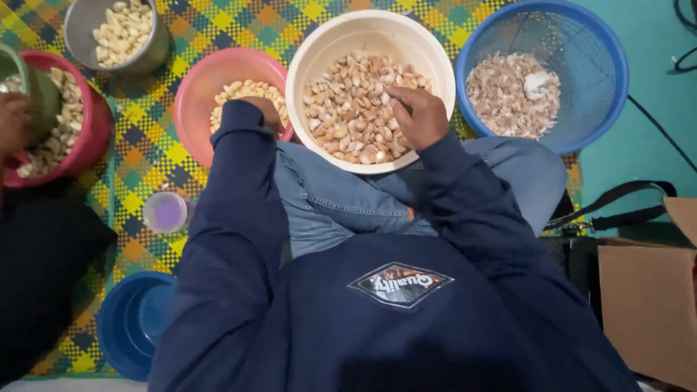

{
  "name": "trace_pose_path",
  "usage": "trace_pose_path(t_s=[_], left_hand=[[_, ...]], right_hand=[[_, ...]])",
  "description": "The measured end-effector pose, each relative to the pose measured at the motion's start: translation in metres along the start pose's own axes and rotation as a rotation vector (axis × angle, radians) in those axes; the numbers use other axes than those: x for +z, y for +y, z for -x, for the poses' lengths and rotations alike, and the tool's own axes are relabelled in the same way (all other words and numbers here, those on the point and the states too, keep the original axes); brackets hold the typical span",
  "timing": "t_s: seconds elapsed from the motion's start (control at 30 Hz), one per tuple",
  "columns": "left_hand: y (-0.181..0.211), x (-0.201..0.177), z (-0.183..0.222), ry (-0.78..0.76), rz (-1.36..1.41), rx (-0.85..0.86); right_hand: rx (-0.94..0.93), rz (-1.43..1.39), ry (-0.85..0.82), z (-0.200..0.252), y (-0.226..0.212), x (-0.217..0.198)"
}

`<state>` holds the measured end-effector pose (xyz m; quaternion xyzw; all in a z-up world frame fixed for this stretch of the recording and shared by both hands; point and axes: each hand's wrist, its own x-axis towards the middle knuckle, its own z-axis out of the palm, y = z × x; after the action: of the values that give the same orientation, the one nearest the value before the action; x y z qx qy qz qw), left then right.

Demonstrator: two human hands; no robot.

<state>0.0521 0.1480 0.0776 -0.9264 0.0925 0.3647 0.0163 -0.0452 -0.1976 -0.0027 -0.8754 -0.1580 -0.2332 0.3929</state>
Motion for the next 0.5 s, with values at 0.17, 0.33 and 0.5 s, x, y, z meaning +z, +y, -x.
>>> trace_pose_path(t_s=[0.17,0.33,0.5], left_hand=[[-0.016,0.094,-0.167,0.301,-0.214,-0.064],[0.05,0.044,-0.12,1.07,0.064,0.098],[0.109,0.03,-0.025,1.016,1.255,0.574]], right_hand=[[-0.021,0.065,-0.08,0.003,0.034,0.016],[-0.005,0.071,-0.109,0.001,0.047,0.019],[0.075,0.072,-0.062,0.0,0.058,0.011]])
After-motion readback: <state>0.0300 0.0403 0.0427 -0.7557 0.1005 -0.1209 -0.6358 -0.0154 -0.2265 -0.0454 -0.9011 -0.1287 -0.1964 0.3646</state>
